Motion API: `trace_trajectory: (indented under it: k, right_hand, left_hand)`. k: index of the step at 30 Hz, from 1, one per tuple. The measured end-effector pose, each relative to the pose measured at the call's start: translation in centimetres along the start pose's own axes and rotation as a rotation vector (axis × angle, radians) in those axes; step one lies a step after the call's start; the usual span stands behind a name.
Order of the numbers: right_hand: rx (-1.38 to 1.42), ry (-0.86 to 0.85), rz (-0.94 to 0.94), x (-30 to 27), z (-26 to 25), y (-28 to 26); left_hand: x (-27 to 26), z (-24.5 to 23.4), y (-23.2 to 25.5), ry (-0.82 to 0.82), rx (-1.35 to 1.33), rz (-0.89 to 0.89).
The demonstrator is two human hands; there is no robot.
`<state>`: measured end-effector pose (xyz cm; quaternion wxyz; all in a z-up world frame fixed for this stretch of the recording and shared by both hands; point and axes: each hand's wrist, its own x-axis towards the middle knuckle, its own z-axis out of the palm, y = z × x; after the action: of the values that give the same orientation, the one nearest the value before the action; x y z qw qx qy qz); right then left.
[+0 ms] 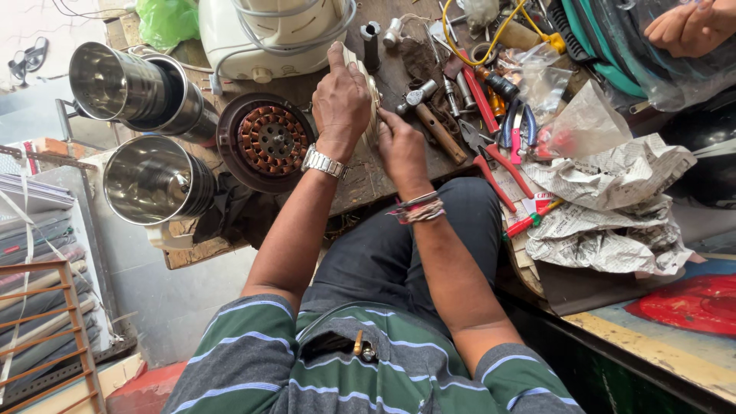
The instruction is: The person disassembles a small electrical appliance, likely a blender or mixer, using a hammer and screwdriver. They remove the copper coil assembly, apply lubricant to the bearing, and reassemble the unit by tapping the housing back together with a hammer.
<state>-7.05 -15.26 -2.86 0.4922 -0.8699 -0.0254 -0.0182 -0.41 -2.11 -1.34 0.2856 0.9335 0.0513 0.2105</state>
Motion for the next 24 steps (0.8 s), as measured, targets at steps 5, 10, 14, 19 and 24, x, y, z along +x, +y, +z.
trace_trajectory:
  k: [5, 10, 14, 19, 24]
  right_hand:
    - [0.130, 0.085, 0.005, -1.1, 1.9, -0.2]
    - [0.116, 0.183, -0.222, -0.4, 1.8, 0.6]
    - [0.119, 0.291, -0.185, 3.8, 0.9, 1.7]
    - [0.048, 0.263, -0.204, 1.0, -1.9, 5.2]
    - [-0.016, 0.194, -0.157, -0.6, -1.7, 3.3]
  left_hand:
    - [0.1, 0.7, -0.9, -0.084, -0.066, -0.073]
    - [0.2, 0.2, -1.2, -0.022, -0.006, 0.080]
    - [-2.8, -0.2, 2.6, -0.036, 0.087, 0.214]
    - [0.4, 0.8, 3.9, -0.089, 0.089, 0.189]
    - [4.1, 0.2, 1.6, -0.223, -0.011, -0.004]
